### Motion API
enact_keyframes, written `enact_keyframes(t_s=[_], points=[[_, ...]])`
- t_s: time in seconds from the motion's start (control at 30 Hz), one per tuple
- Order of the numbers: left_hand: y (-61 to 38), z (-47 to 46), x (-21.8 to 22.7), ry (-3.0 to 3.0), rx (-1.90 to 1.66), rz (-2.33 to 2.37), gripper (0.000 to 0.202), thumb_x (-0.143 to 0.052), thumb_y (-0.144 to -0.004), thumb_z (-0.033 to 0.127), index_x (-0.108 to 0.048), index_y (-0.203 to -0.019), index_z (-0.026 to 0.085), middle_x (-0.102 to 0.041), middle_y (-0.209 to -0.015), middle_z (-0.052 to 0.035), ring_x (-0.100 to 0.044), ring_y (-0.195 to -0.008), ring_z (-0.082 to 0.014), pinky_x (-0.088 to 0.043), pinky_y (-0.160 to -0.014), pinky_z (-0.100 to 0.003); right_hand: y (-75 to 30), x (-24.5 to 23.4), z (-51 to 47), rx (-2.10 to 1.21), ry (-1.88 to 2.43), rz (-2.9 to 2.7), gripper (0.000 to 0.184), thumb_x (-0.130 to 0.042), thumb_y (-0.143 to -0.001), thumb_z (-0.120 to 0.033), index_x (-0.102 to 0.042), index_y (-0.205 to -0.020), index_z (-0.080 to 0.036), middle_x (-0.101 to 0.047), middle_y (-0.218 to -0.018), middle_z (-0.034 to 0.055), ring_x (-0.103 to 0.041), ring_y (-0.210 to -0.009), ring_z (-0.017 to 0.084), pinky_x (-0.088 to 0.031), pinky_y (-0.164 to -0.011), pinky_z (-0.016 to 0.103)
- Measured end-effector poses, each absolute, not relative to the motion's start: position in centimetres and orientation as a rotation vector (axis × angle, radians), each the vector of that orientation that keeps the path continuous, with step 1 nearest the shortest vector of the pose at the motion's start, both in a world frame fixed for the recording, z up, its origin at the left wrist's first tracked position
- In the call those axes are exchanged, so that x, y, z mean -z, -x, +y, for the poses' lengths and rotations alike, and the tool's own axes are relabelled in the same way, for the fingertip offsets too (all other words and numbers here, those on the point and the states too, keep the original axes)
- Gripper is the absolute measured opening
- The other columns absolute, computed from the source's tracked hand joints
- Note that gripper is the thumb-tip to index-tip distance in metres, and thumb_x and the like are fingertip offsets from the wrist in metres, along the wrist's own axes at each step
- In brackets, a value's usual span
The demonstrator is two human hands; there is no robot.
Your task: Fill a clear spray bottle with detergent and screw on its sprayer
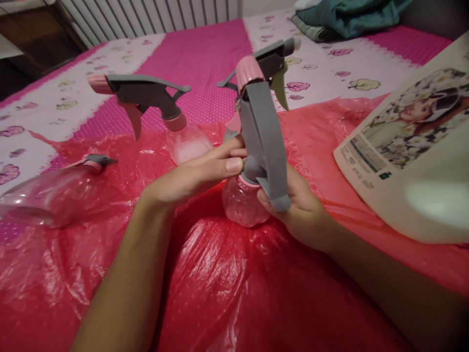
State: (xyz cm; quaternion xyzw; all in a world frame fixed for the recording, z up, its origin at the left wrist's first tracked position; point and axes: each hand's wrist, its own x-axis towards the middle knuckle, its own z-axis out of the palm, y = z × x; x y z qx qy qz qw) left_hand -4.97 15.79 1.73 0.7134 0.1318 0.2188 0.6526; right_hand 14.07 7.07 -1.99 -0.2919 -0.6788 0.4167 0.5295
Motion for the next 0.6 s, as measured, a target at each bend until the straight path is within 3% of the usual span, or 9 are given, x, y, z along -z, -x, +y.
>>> enact_keyframes(t_s=[0.13, 0.43, 0.6], points=[[4.99, 15.72, -1.83, -1.608, -0.482, 0.305, 0.048, -0.065, -0.095, 0.056, -0.064, -0.132, 0.026, -0.068, -0.139, -0.0067, -0.053, -0.146, -0.0357, -0.045, -0.121, -0.049, -14.22, 1.96, 7.0, -1.033, 0.681, -1.609, 0.039, -0.05, -0.11, -0.039, -0.057, -0.146, -0.026, -0.05, -0.164, -0.001, -0.04, -0.156, 0.016, -0.03, -0.132, 0.034], [5.05, 15.88, -1.81, -1.592, -0.485, 0.328, 0.048, -0.069, -0.094, 0.052, -0.065, -0.134, 0.027, -0.067, -0.143, -0.0043, -0.048, -0.15, -0.0357, -0.041, -0.125, -0.049, -14.12, 2.07, 7.15, -0.961, 0.706, -1.633, 0.04, -0.053, -0.108, -0.042, -0.055, -0.144, -0.025, -0.053, -0.161, 0.0046, -0.043, -0.154, 0.023, -0.039, -0.128, 0.041], [5.08, 15.83, -1.84, -1.601, -0.496, 0.37, 0.046, -0.069, -0.094, 0.053, -0.065, -0.133, 0.028, -0.066, -0.143, -0.003, -0.05, -0.148, -0.0358, -0.044, -0.123, -0.049, -13.97, 1.77, 7.1, -0.996, 0.707, -1.611, 0.04, -0.055, -0.108, -0.04, -0.054, -0.143, -0.02, -0.05, -0.162, 0.0096, -0.042, -0.155, 0.021, -0.038, -0.129, 0.038]])
